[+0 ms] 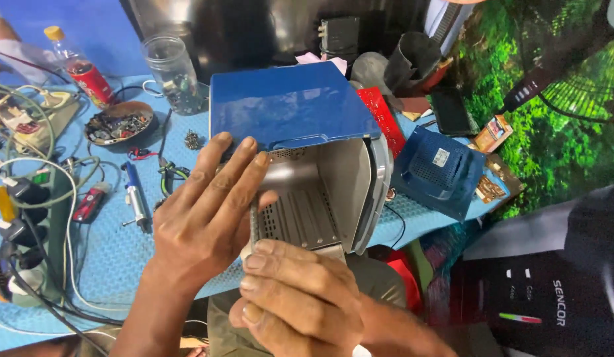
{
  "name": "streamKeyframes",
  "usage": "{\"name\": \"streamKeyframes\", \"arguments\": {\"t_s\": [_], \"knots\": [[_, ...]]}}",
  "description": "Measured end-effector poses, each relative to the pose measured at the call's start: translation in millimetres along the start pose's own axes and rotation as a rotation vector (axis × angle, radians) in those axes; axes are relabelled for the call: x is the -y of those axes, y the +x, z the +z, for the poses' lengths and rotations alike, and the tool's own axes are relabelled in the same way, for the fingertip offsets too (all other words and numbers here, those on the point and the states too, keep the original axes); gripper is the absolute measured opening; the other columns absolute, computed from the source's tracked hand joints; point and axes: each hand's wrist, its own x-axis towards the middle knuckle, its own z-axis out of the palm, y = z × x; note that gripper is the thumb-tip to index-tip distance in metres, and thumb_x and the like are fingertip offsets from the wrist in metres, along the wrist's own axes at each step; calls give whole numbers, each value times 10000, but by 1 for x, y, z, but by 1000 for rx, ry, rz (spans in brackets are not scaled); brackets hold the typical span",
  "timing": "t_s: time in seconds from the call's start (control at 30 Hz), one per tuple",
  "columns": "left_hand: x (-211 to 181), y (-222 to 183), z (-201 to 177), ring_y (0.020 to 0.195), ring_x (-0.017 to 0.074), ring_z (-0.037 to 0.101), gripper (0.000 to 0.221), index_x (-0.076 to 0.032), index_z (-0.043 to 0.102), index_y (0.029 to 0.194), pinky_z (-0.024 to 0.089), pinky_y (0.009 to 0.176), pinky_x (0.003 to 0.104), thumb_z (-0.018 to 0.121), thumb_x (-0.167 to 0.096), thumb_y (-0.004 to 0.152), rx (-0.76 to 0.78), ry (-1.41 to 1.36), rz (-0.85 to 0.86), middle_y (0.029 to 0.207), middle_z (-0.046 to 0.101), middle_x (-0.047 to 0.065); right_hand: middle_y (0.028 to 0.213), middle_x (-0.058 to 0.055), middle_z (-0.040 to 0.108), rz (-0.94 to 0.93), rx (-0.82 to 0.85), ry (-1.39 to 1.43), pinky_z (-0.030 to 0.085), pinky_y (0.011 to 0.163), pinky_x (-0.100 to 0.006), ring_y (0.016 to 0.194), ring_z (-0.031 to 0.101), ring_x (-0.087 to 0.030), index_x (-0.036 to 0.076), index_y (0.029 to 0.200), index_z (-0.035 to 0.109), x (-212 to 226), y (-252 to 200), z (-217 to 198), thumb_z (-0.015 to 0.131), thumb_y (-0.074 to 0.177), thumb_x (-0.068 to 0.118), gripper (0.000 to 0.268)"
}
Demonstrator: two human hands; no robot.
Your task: Removing internal screws and detaching the outer casing of a small electronic appliance for repair.
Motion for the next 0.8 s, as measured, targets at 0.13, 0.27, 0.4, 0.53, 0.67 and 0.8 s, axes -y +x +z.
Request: {"name": "streamKeyframes", "arguments": {"t_s": [0.13, 0.27, 0.4, 0.53, 0.67, 0.8], "knots": [[-1, 1, 2, 1170, 412, 763, 274, 10, 715, 1248, 622, 949, 381, 692, -206, 1080, -25, -4, -6, 1284, 744, 162, 1085, -92, 702, -61, 129, 10, 783, 924, -394, 1035, 778, -234, 33, 1098, 596, -8, 11, -13, 768, 977, 99, 221], [-2, 3, 6, 1154, 409, 764, 240, 18, 734, 1187, 625, 919, 375, 706, -190, 1071, -60, 6, -7, 1245, 762, 160, 997, -69, 730, -83, 100, 12, 771, 880, -333, 959, 795, -213, 58, 947, 648, -11, 24, -16, 701, 970, 62, 58], [-8, 4, 7, 1153, 385, 759, 201, 16, 747, 1148, 611, 929, 367, 688, -161, 1071, -92, 12, -41, 1211, 779, 136, 974, -125, 755, -115, 208, 79, 763, 884, -379, 935, 792, -262, 34, 995, 619, -15, 43, -27, 575, 1031, 60, 63], [-9, 0, 11, 1158, 376, 757, 184, 20, 724, 1162, 620, 921, 352, 702, -134, 1065, -128, 26, -37, 1198, 786, 140, 973, -140, 730, -241, 226, 95, 755, 877, -376, 915, 791, -272, 27, 969, 615, -24, 47, -28, 616, 1042, 51, 76], [-10, 3, 9, 1162, 384, 756, 171, 9, 744, 1151, 603, 961, 380, 742, -130, 1052, -119, 8, -67, 1210, 777, 128, 1040, -143, 709, -12, 442, 176, 576, 1022, -478, 1004, 698, -313, 63, 946, 700, -26, 29, -38, 688, 969, 38, 35], [-8, 0, 9, 1179, 409, 724, 160, 3, 761, 1138, 590, 1046, 486, 753, -112, 1026, -112, -143, -123, 1204, 747, 176, 1167, -157, 704, 416, -22, -211, 627, 1056, -532, 1123, 697, -352, -57, 1195, 656, -30, -30, -77, 852, 848, -30, 399]]}}
